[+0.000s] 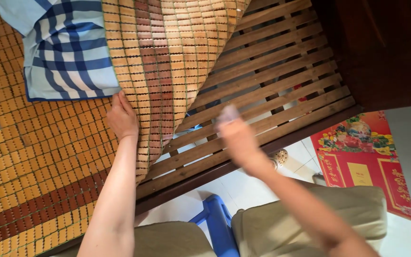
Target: The person removes a blue and white checkered pillow and blanket from a wooden bed with a woven mat. They then use a white cloth to wipe the wooden bed frame and the slats underneath the mat.
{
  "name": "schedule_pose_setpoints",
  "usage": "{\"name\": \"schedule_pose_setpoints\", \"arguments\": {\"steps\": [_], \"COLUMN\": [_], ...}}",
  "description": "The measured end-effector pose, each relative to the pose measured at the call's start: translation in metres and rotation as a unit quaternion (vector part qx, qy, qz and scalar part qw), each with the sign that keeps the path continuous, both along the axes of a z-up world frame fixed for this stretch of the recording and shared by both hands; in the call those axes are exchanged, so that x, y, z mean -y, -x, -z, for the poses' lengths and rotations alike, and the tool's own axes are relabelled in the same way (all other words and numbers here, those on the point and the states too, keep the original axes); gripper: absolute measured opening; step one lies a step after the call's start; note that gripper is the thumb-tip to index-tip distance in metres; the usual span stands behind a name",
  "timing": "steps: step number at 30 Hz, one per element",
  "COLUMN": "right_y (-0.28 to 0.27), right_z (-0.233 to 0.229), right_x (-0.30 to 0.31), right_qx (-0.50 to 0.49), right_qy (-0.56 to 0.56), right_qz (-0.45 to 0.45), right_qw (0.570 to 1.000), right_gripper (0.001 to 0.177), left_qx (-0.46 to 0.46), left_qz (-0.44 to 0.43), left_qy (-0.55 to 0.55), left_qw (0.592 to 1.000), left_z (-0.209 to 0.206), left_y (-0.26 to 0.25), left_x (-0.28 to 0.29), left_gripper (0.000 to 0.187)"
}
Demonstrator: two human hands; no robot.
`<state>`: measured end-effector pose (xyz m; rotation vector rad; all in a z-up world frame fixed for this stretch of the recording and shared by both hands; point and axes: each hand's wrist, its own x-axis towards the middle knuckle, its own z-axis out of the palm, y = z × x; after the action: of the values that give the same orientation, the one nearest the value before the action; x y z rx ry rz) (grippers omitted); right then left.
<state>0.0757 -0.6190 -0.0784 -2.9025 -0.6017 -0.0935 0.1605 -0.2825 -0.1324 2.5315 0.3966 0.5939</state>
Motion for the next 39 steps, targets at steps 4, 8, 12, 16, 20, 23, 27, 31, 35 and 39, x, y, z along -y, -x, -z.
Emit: {"name": "schedule_pose_setpoints", "arguments": {"steps": [4, 8, 12, 16, 20, 23, 27, 31, 35, 39], "right_y": [0.023, 0.01, -0.006, -0.005, -0.012, 0.024, 0.056, 0.035, 0.012, 0.024], "right_z": [0.006, -0.002, 0.044, 0.019, -0.05, 0.035, 0.052, 0.038, 0.105, 0.094], "right_x": [-0.052, 0.013, 0.2, 0.241, 0.075, 0.01, -0.035, 0.06, 0.214, 0.196], "right_qx": [-0.072, -0.012, -0.08, -0.016, 0.071, 0.133, 0.036, -0.02, 0.123, 0.015], "right_qy": [-0.12, -0.155, -0.058, -0.098, -0.17, -0.215, -0.258, -0.231, -0.173, -0.077], "right_qz": [-0.077, -0.122, 0.058, 0.226, 0.106, 0.013, -0.046, 0.0, 0.22, 0.345], "right_qw": [0.987, 0.98, 0.993, 0.969, 0.977, 0.967, 0.964, 0.973, 0.952, 0.935], "right_gripper": [0.015, 0.03, 0.033, 0.028, 0.021, 0.018, 0.021, 0.03, 0.025, 0.02], "left_qx": [-0.013, -0.034, 0.008, -0.077, -0.008, -0.007, -0.003, -0.01, -0.044, -0.078], "left_qz": [0.004, -0.002, 0.026, 0.059, 0.14, 0.161, 0.168, 0.216, 0.329, 0.345], "left_qy": [0.003, 0.021, 0.027, 0.131, 0.351, 0.387, 0.368, 0.248, 0.205, 0.029], "left_qw": [1.0, 0.999, 0.999, 0.987, 0.926, 0.908, 0.914, 0.944, 0.921, 0.935], "left_z": [0.0, 0.001, -0.011, -0.039, -0.033, -0.056, -0.073, -0.093, -0.075, -0.063], "left_y": [0.002, 0.0, 0.013, 0.02, 0.036, 0.057, 0.078, 0.105, 0.133, 0.149], "left_x": [-0.001, -0.002, 0.001, 0.015, 0.025, 0.046, 0.07, 0.104, 0.143, 0.17], "left_gripper": [0.041, 0.042, 0.041, 0.052, 0.044, 0.035, 0.035, 0.031, 0.028, 0.031]}}
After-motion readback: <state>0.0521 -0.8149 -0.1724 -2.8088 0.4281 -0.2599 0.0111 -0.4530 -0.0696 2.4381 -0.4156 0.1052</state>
